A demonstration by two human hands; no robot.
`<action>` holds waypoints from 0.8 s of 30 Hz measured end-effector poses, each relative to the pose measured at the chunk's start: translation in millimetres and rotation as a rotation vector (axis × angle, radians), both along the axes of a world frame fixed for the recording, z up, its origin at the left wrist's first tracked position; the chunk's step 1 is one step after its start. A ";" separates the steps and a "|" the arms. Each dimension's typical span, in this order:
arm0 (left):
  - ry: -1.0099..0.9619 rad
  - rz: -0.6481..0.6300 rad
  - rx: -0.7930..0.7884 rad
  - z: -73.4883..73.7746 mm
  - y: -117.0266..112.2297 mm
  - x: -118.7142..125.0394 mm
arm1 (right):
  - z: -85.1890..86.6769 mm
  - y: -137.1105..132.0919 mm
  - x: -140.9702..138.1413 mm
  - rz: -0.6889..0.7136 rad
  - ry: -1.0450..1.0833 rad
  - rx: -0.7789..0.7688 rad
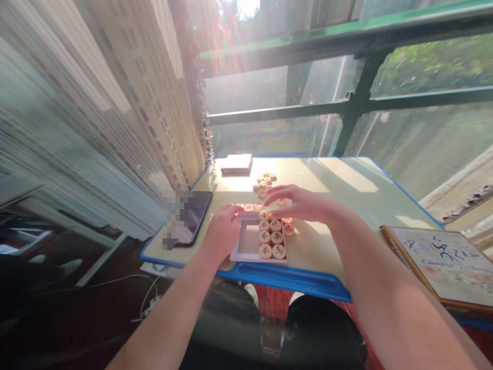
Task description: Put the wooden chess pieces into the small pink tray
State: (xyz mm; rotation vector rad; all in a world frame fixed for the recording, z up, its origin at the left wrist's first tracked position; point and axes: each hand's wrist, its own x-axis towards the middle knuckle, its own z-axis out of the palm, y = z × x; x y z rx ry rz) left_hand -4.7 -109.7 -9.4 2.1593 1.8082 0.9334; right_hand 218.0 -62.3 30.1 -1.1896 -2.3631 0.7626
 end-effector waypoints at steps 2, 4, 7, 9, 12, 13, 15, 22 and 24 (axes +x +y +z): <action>-0.006 0.000 0.003 0.4 -0.5 0.0 | -4.2 4.6 2.0 -0.094 -0.056 0.024; -0.006 0.004 0.002 0.5 -0.8 0.1 | -8.7 9.3 6.1 -0.181 -0.122 0.010; 0.005 0.008 0.003 0.4 -1.1 0.7 | -10.0 11.7 12.5 -0.148 -0.215 -0.120; 0.016 0.012 0.005 0.4 -1.3 1.2 | -7.2 10.1 15.5 -0.097 -0.261 -0.180; 0.027 0.016 0.004 0.8 -1.5 1.4 | -2.6 7.1 18.3 -0.052 -0.294 -0.209; 0.029 0.016 0.004 0.9 -1.5 1.3 | -1.9 6.7 18.9 -0.044 -0.301 -0.214; 0.029 0.015 0.008 1.0 -1.5 0.8 | -2.0 7.0 19.6 -0.036 -0.305 -0.209; 0.014 0.014 0.015 -0.2 -1.8 -0.8 | -10.0 13.8 19.2 -0.098 -0.193 -0.184; 0.009 0.009 0.026 -0.6 -1.9 -1.1 | -14.4 17.5 18.6 -0.120 -0.139 -0.158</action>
